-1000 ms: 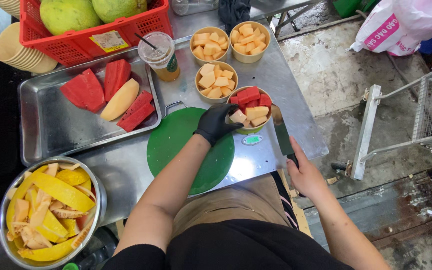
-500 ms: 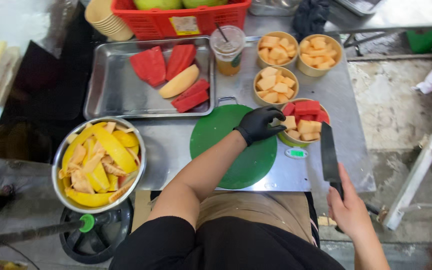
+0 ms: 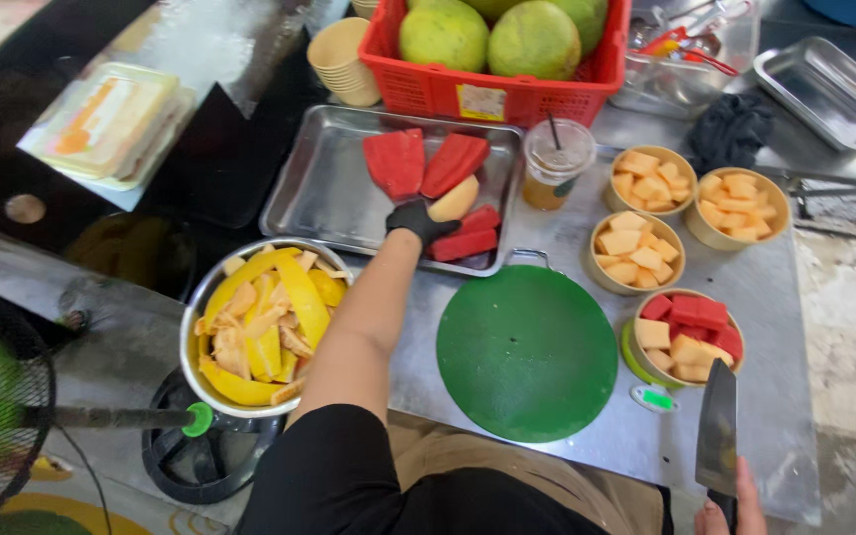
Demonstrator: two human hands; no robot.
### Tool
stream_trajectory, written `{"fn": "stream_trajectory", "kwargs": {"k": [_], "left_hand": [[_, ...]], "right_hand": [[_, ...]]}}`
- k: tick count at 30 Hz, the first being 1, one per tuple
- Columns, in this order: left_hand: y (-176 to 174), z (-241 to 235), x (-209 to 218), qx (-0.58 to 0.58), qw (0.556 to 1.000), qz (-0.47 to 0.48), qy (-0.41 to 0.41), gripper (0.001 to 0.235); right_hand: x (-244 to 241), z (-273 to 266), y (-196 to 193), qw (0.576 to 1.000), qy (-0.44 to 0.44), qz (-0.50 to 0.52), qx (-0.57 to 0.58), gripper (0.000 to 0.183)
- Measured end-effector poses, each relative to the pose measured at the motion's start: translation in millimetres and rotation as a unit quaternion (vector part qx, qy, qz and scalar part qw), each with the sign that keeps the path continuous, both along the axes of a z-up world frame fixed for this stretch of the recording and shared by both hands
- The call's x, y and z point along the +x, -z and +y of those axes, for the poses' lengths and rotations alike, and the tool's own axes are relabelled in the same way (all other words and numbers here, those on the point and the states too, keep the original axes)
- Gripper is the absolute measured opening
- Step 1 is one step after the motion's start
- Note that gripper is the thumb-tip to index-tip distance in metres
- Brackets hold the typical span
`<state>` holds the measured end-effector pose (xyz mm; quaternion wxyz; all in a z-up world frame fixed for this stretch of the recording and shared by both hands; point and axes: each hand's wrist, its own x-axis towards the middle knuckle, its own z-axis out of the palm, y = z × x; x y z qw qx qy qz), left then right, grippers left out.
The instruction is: The person uses a knife to cut slices of watermelon and melon on a cutting board and places the fruit pieces into paper bowls.
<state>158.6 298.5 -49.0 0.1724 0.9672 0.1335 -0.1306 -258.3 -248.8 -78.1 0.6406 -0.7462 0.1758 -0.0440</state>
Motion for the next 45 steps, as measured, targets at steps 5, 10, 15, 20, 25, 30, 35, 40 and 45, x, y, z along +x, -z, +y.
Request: {"fn": "stream_trajectory", "kwargs": {"k": [5,10,15,20,25,30,35,40,45], "left_hand": [[16.2,6.0,24.4,-0.045,0.993,-0.053,0.095,0.091],[5.1,9.9,18.0,-0.137,0.988,-0.003,0.068,0.089],[5.1,21.0,9.3,-0.346,0.936,-0.016,0.068,0.079],[-16.8,-14.9,-1.2,-0.693,0.718,-0.072,-0.019,0.071],[-132.5,-46.5,-77.8,-0.845,0.452,-0.281,0.046,0.074],[-139.4,-97.7,-177.8,-0.861,0.462,-0.215,0.013,0.073],[-96.5,-133.6,-196.8,-0.985,0.156,-0.024,0.063,0.084],[-77.4,-107.8,-177.4,-0.980,0.199,-0.009,0.015,0.074],[-81.2,-122.8,-181.3,-0.976,0.214,0.001,-0.024,0.061]], "right_hand": [[58.6,31.4,-34.5,0.996,-0.087,-0.028,-0.023,0.093],[66.2,46.9,-67.6,0.987,-0.131,-0.075,-0.051,0.096],[51.2,44.6,-67.8,0.991,-0.118,-0.062,0.013,0.102],[49.0,36.2,-36.1,0.964,-0.144,-0.187,-0.120,0.096],[13.7,44.0,-22.9,0.991,-0.089,0.084,-0.050,0.086],[-4.5,114.9,-121.3,0.986,-0.117,0.115,0.024,0.077],[4.1,144.8,-151.4,0.981,-0.172,0.038,0.078,0.080],[12.3,155.1,-145.0,0.964,-0.235,-0.033,0.118,0.062],[11.5,174.8,-152.8,0.930,-0.343,-0.073,0.105,0.063]]}}
